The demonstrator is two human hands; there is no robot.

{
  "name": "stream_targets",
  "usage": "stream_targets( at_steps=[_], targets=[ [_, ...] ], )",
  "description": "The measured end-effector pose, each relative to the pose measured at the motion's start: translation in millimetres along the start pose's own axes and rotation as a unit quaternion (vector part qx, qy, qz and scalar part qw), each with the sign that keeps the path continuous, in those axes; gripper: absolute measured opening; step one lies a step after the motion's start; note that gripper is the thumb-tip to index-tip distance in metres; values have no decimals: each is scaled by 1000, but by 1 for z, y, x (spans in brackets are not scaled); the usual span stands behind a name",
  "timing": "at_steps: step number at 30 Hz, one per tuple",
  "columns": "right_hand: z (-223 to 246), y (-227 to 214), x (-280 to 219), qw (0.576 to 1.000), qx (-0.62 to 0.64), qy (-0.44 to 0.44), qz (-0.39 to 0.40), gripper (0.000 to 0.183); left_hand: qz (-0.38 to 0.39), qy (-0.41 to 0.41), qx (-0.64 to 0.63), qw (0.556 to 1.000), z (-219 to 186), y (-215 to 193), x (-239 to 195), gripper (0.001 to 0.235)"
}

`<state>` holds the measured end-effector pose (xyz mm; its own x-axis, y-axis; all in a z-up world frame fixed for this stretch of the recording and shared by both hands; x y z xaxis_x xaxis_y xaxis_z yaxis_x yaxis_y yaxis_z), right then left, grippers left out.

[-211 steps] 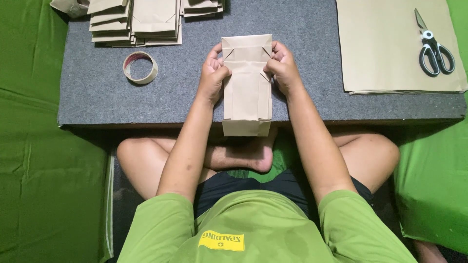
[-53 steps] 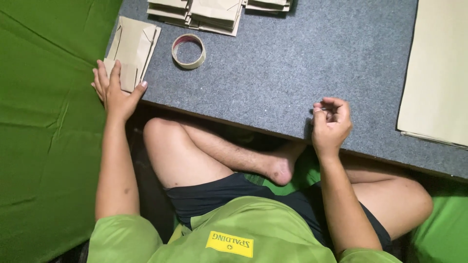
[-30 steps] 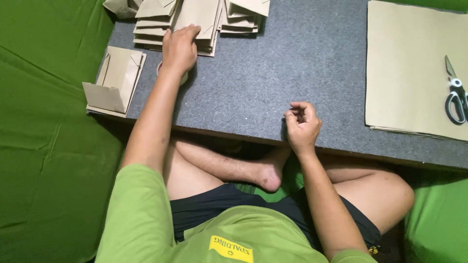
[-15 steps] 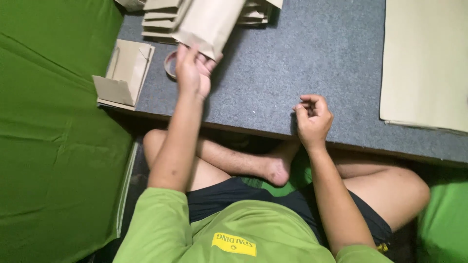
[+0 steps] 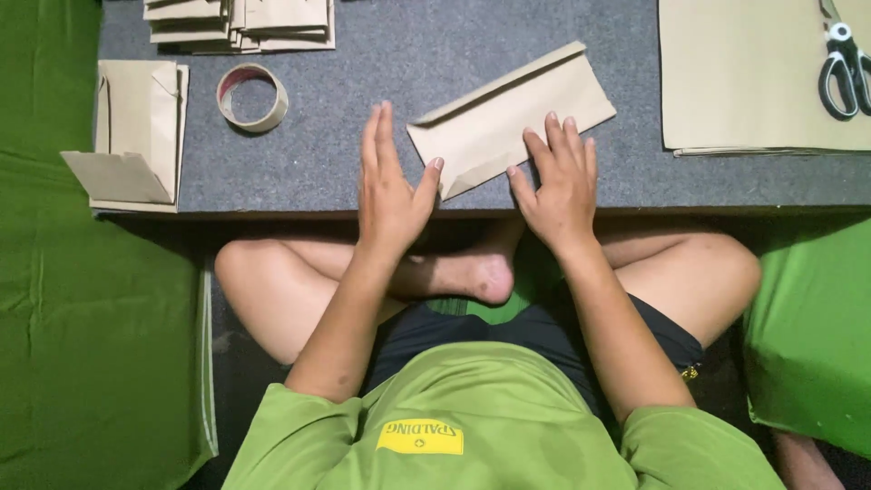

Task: Folding and assembling brown paper bags from flat sheets of paper on a low work surface.

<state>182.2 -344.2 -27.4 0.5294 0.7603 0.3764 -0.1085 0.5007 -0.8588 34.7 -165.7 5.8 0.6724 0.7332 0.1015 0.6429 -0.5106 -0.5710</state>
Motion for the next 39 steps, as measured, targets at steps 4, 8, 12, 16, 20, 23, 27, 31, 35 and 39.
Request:
stream_targets(
  at_steps=[4,8,12,16,20,23,27,31,35,39],
  targets=[
    [-3,3,5,999,-2,17,30,48,50,57,102,992,-3,13,14,78],
    [-6,3,11,999,-8,27,36,48,121,60,183,974,20,39,16,82],
    [-14,3,20,997,7,42,59,44,96,69,177,977,15,32,14,76],
    [-26,13,33,997,20,21,71,46,53,79,209,973,17,39,11,75],
    [-4,1,38,999,-43,-24,8,55,-5,140,198,970,-3,42,6,55],
    [23,-13,31,996,-68,-38,-48,41,-11,168,191,967,-19,39,2,48],
    [20,4,25,998,-62,17,-14,42,-64,208,231,948,-45,41,-13,39],
    [2,9,41,998,-65,2,-3,41,-21,244,227,943,-56,51,-7,37],
    [-4,19,47,998,-62,-23,25,43,12,298,193,935,-63,60,24,18],
    [-4,17,37,998,-64,21,12,47,103,248,109,957,-39,99,63,53]
  ],
)
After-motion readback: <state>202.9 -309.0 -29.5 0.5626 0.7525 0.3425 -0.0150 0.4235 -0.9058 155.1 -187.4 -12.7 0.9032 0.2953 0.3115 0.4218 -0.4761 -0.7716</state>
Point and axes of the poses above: each hand's wrist, its own x-axis towards the middle knuckle, its own y-axis out of the palm, z = x × y, the point moved 8 cm from there along x, towards the middle knuckle, and after that the axes turned 9 degrees about -y, right-handed, at the moved point
